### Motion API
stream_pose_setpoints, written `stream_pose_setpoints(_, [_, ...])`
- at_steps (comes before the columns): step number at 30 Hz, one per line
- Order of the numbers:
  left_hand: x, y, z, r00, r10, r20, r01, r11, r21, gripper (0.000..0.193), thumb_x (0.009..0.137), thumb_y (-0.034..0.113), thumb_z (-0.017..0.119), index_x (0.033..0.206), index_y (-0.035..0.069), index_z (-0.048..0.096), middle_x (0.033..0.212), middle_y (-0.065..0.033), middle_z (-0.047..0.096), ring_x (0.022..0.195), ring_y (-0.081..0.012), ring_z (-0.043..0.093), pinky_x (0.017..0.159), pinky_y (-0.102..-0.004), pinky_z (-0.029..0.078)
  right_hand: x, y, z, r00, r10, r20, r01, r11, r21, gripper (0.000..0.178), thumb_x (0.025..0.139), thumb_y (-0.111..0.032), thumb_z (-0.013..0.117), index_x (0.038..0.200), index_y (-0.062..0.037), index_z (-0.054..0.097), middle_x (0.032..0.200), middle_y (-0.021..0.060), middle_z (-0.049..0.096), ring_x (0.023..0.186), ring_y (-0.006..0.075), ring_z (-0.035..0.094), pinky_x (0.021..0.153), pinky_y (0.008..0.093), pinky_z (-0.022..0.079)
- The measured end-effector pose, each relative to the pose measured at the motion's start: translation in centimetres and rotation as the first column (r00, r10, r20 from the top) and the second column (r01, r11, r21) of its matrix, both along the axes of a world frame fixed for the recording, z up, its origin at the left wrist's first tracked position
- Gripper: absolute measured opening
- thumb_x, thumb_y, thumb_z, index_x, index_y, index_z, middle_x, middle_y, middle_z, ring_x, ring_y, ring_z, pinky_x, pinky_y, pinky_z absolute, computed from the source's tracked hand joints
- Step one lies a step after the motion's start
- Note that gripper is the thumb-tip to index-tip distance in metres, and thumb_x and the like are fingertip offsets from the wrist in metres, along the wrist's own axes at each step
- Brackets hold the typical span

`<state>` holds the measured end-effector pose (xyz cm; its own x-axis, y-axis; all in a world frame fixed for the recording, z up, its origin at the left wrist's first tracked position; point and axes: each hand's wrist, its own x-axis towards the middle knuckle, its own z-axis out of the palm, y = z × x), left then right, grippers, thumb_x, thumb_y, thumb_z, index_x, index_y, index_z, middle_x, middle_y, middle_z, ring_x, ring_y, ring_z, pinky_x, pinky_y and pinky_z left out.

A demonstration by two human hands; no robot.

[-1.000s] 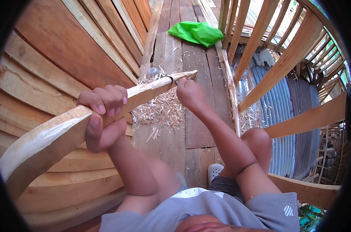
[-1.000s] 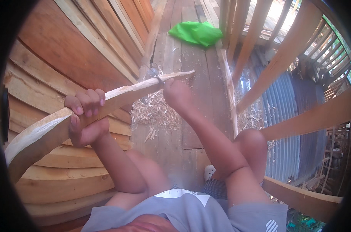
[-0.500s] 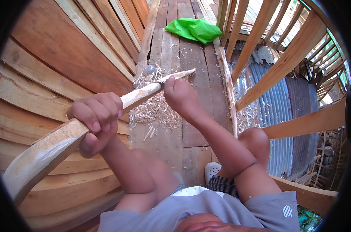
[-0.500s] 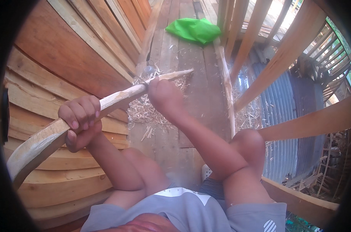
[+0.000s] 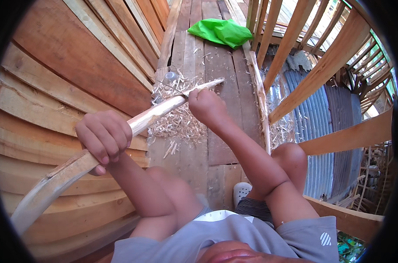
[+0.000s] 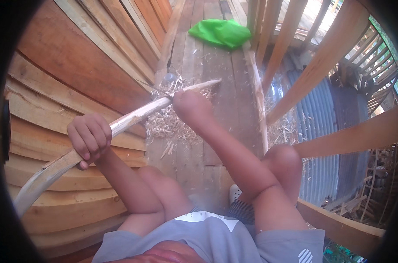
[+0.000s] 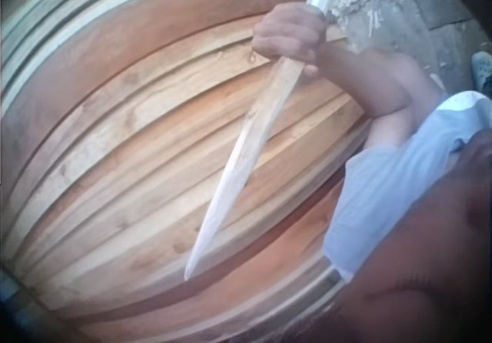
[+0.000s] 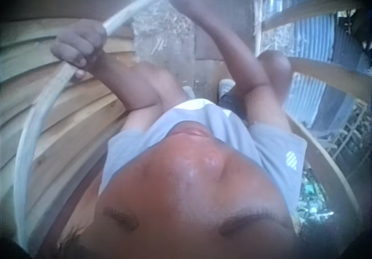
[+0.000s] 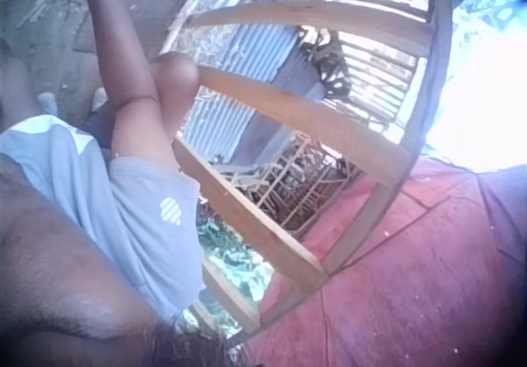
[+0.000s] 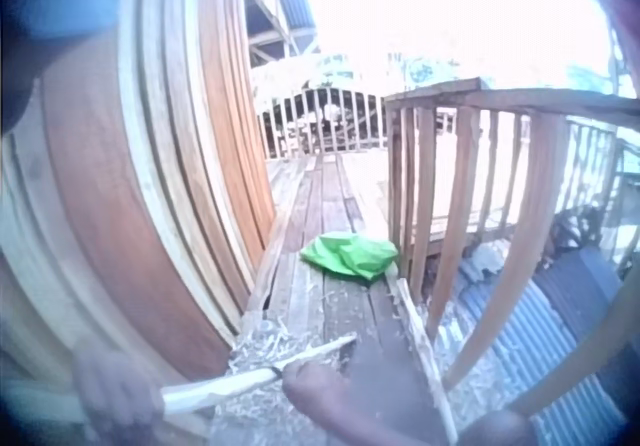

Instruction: The person sits on a wooden floor and uses a knife to carve a long, curved piece of wood. They repeatedly scrape the surface to remove shavings, rotating the wood to work different sections.

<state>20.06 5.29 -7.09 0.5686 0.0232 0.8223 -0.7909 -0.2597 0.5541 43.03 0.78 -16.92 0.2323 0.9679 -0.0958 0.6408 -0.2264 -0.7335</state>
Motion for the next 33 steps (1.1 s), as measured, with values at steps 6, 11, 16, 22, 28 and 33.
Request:
stream_pose_setpoints(6, [1.8,-0.7,1.1,0.994,-0.091,-0.056,0.095,0.993,0.068,0.021,0.071,0.012,0.08,0.067,0.005,0.061,0.06,-0.0054,0.059,0.05,-0.0197,0.055,0.047,-0.0301,0.047,-0.2,-0.8,0.4,0.995,-0.091,0.049,0.092,0.996,-0.008,0.057,0.095,-0.036,0.033,0.078,0.0055,0.068,0.085,0.0299,0.065,0.086,0.0481,0.063,0.084,0.0526,0.049])
stream_pose_setpoints(11, [1.9,-0.7,1.0,0.993,-0.112,-0.037,0.115,0.989,0.089,0.022,0.07,0.012,0.081,0.068,0.005,0.061,0.06,-0.006,0.059,0.049,-0.0201,0.055,0.047,-0.0309,0.047,1.2,-1.0,0.8,0.989,-0.006,0.147,0.006,1.0,0.0,0.055,0.094,-0.036,0.034,0.077,0.0042,0.068,0.084,0.0274,0.067,0.085,0.0467,0.064,0.084,0.0515,0.05])
stream_pose_setpoints(16, [1.4,-0.9,0.6,0.997,-0.074,-0.018,0.074,0.997,0.035,0.023,0.07,0.013,0.081,0.068,0.005,0.059,0.059,-0.0057,0.058,0.048,-0.0198,0.054,0.046,-0.0303,0.045,-0.3,-0.7,0.3,0.998,0.042,-0.05,-0.04,0.999,0.036,0.055,0.095,-0.034,0.035,0.074,0.0065,0.066,0.08,0.0303,0.063,0.081,0.0478,0.063,0.081,0.0527,0.049])
stream_pose_setpoints(22, [0.1,-0.8,0.1,0.999,-0.046,-0.016,0.046,0.999,-0.002,0.024,0.07,0.013,0.081,0.066,0.007,0.058,0.056,-0.0048,0.057,0.046,-0.019,0.053,0.045,-0.0298,0.043,-2.2,-2.4,2.2,0.984,-0.005,0.18,-0.012,0.995,0.095,0.053,0.094,-0.034,0.037,0.073,0.0045,0.067,0.079,0.0279,0.065,0.082,0.047,0.063,0.083,0.0535,0.049])
stream_pose_setpoints(28, [1.6,-1.9,0.3,0.999,-0.036,-0.026,0.035,0.999,-0.014,0.026,0.068,0.014,0.083,0.064,0.007,0.058,0.056,-0.0048,0.057,0.046,-0.0195,0.053,0.045,-0.0309,0.044,3.8,-0.7,-4.2,0.972,-0.174,0.156,0.174,0.985,0.01,0.056,0.095,-0.034,0.031,0.086,0.006,0.069,0.095,0.0307,0.065,0.092,0.0495,0.062,0.088,0.0533,0.048])
stream_pose_setpoints(33, [0.7,-2.1,0.4,1.0,0.009,-0.015,-0.01,0.999,-0.037,0.025,0.069,0.013,0.082,0.065,0.007,0.059,0.056,-0.005,0.057,0.047,-0.0196,0.054,0.045,-0.0304,0.044,-1.3,-1.4,0.2,0.998,-0.044,0.044,0.046,0.998,-0.047,0.059,0.096,-0.035,0.028,0.087,0.0073,0.068,0.096,0.0324,0.064,0.095,0.0505,0.061,0.09,0.0542,0.046])
